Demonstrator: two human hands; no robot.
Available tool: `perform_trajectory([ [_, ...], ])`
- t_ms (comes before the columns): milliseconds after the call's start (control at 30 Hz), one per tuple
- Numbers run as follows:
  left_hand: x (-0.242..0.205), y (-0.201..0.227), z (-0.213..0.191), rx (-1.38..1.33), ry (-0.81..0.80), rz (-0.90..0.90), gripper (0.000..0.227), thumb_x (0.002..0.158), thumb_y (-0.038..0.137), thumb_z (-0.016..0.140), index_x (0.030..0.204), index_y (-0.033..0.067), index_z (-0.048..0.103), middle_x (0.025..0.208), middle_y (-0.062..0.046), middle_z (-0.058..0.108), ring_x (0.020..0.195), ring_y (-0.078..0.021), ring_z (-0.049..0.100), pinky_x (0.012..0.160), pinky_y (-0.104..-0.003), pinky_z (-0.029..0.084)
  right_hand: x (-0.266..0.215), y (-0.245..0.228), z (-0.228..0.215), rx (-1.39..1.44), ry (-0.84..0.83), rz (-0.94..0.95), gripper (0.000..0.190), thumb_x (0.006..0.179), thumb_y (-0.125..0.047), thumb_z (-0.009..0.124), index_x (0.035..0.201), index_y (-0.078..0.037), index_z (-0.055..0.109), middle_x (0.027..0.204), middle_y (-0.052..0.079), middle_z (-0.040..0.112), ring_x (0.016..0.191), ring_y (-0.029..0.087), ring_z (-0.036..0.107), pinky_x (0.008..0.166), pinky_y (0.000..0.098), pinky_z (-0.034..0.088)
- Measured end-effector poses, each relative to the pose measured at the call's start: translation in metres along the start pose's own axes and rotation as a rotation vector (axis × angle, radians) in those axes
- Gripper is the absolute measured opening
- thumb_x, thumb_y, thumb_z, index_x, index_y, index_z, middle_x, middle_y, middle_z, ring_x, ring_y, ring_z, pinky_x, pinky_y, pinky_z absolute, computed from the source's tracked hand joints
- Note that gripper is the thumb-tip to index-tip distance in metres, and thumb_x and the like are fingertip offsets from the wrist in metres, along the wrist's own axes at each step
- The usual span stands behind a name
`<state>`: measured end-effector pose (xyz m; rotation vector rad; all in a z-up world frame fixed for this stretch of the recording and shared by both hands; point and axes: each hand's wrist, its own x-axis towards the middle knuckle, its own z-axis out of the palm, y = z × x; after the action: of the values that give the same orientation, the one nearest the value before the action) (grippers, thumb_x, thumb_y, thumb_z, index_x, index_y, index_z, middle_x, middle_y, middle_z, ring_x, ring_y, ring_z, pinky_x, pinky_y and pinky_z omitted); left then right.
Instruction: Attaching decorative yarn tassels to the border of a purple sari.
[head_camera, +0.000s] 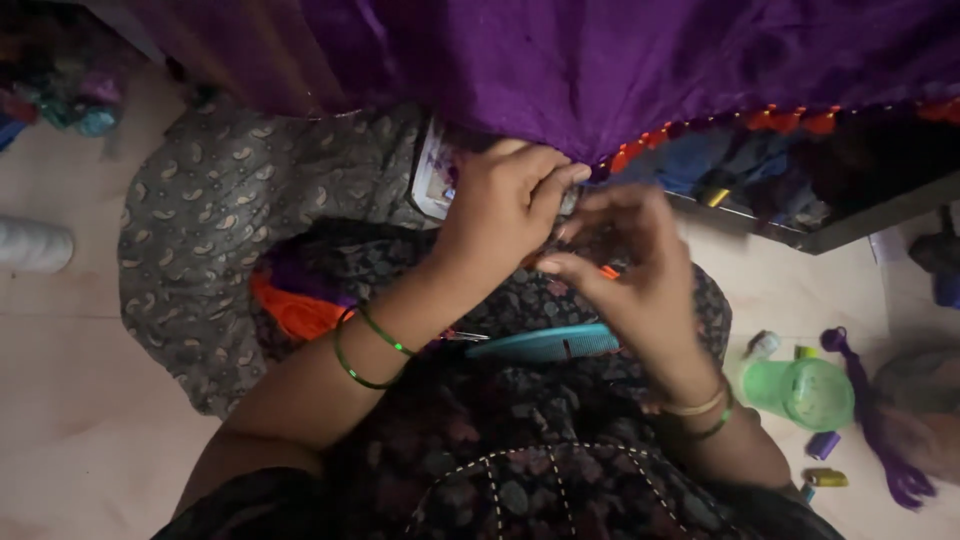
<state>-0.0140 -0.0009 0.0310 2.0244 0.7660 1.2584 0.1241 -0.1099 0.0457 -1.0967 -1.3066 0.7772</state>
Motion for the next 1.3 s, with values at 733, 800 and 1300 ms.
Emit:
perform_trajectory([
  [733, -0.005, -0.008, 0.008, 0.090, 0.056, 0.167, 0.008, 0.103, 0.008, 0.068, 0.102, 0.0016, 0.073, 0.086, -0.012, 0.066, 0.070, -0.0205, 0.065, 0.062, -0.036, 0.052, 0.007, 0.027, -0.021, 0.563, 0.063, 0.322, 0.039, 0.099, -0.005, 0.068, 0.133, -0.004, 0.050, 0.097, 0.005, 0.068, 0.093, 0.021, 0.068, 0.082, 0.0387, 0.059],
  [800, -0.006, -0.009, 0.011, 0.113, 0.060, 0.219, 0.008, 0.105, 0.007, 0.067, 0.103, 0.0027, 0.073, 0.089, -0.011, 0.066, 0.079, -0.0239, 0.066, 0.068, -0.036, 0.053, 0.008, 0.020, -0.010, 0.394, 0.038, 0.340, 0.045, 0.093, -0.003, 0.067, 0.134, -0.005, 0.049, 0.101, 0.004, 0.070, 0.097, 0.017, 0.069, 0.083, 0.0368, 0.060],
  [1300, 0.010, -0.017, -0.013, -0.488, -0.055, -0.505, 0.016, 0.096, 0.015, 0.073, 0.096, -0.0014, 0.077, 0.064, -0.002, 0.067, 0.052, -0.0046, 0.059, 0.050, -0.020, 0.050, -0.002, 0.017, -0.088, 0.973, 0.021, 0.138, 0.025, 0.106, 0.002, 0.060, 0.130, -0.004, 0.059, 0.098, 0.011, 0.073, 0.084, 0.021, 0.068, 0.075, 0.0321, 0.054],
])
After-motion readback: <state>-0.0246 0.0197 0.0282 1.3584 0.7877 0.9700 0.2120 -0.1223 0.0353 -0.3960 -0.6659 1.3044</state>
